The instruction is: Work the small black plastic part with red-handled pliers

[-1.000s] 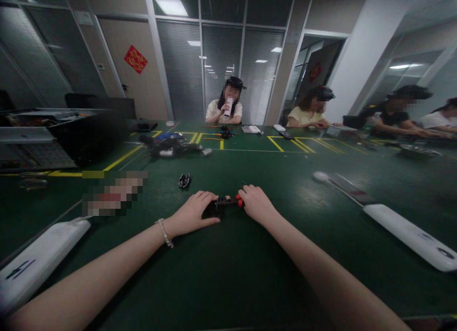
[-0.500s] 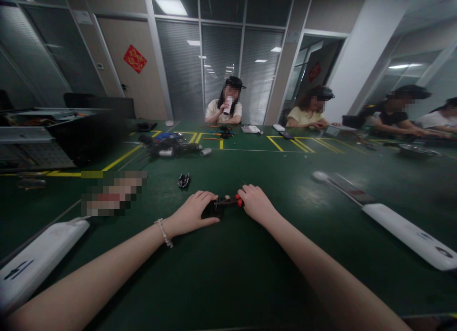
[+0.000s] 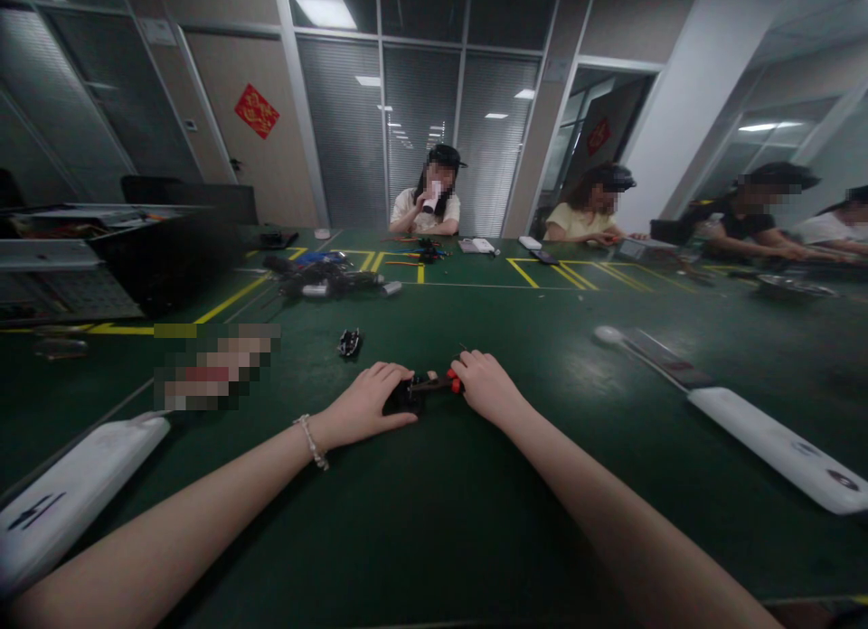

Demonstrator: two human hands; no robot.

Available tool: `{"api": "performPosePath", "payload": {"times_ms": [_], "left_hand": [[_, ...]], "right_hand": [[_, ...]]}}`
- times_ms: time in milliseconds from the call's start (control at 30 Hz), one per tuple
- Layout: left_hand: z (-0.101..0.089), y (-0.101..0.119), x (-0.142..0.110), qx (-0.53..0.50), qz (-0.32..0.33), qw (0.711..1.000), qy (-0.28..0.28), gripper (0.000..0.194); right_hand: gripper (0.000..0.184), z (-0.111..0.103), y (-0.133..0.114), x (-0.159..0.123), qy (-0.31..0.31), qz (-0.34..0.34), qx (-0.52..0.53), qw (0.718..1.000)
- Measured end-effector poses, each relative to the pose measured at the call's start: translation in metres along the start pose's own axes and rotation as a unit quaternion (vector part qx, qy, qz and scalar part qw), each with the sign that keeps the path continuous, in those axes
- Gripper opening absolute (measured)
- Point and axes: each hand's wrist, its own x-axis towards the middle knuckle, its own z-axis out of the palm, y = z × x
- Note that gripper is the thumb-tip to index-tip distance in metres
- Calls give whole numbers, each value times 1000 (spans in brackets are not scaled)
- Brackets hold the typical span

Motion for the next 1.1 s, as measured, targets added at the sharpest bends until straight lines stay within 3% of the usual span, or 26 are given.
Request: {"api": "performPosePath", "payload": {"times_ms": [1100], "left_hand": [[2,-3,0,3,8,1000,7,59]], "right_hand": [[30,1,-2,0,15,18,-10,1000]]}}
